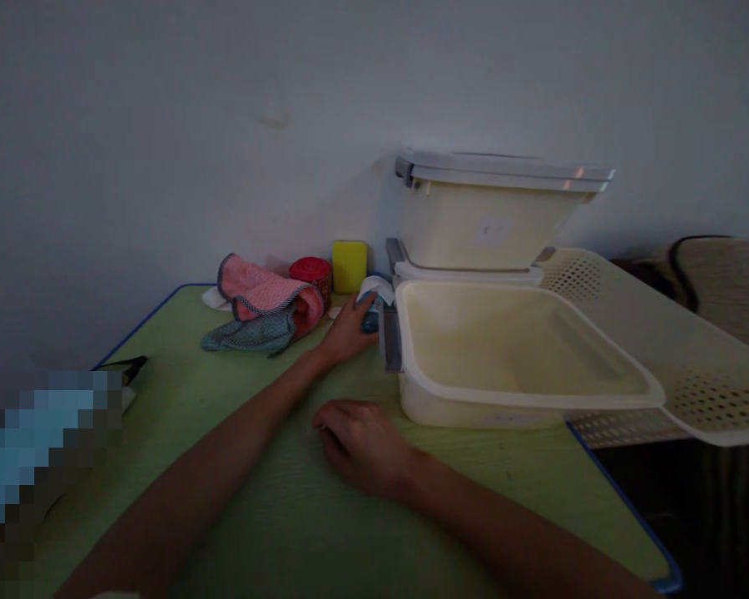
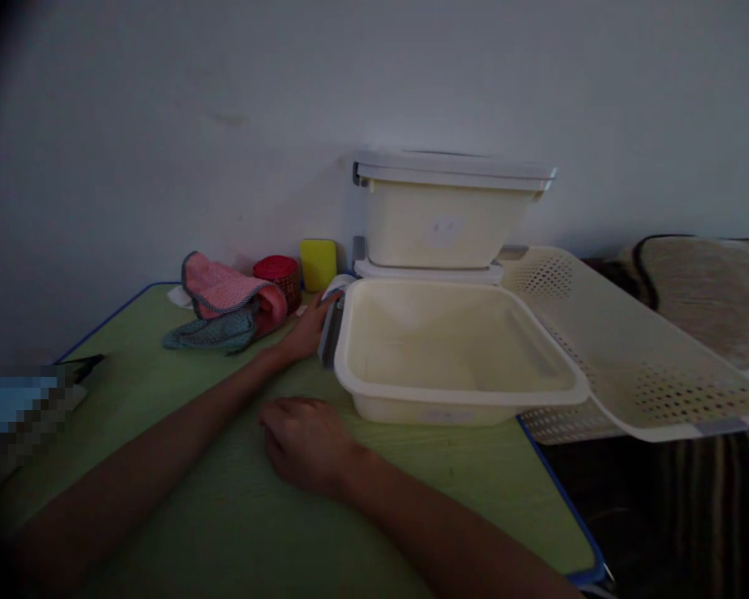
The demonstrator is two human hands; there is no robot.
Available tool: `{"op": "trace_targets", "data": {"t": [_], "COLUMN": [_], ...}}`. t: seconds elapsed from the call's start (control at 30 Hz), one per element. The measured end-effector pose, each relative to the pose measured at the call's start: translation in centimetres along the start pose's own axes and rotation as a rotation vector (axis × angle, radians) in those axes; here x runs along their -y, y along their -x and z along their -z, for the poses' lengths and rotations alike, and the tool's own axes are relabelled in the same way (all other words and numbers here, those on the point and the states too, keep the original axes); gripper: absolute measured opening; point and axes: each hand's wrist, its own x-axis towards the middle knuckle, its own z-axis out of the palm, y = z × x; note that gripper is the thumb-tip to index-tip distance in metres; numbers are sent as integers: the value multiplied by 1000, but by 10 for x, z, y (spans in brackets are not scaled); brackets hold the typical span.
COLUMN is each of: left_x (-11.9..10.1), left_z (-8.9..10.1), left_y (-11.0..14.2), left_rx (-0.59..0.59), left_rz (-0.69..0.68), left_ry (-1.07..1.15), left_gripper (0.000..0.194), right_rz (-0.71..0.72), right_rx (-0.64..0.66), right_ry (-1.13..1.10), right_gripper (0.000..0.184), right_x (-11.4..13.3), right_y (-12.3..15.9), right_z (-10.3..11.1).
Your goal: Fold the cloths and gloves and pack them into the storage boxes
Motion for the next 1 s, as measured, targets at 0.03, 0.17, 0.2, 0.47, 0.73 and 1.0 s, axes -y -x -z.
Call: {"op": "trace_targets", "data": {"t": [0.03, 0.17, 0.2, 0.47, 0.73, 1.0], "left_x": [1, 1, 1, 3, -4, 17], "left_z": [1, 7, 8, 24, 79, 128], "left_y": [0, -3, -3, 1, -7, -8], "left_rx": [-5, -4, -2, 96, 291, -73], "left_rz": [40, 177, 195, 118, -44, 176], "left_ry": [-15, -91, -107, -201, -290, -483], "left_gripper": [72, 70, 68, 48, 36, 79], "right_rz": [-1, -2, -6, -50, -48, -52], "right_rx": [0, -1, 0, 23, 0, -10], "right_ry": [-4, -28, -38, -78, -171, -168], "right_gripper": [10, 9, 9, 10, 13, 15], "right_x": [0, 0, -1, 0, 0, 0], "right_y": [0, 0, 0, -1, -1, -2], "right_z": [0, 1, 2, 1, 2, 2]}}
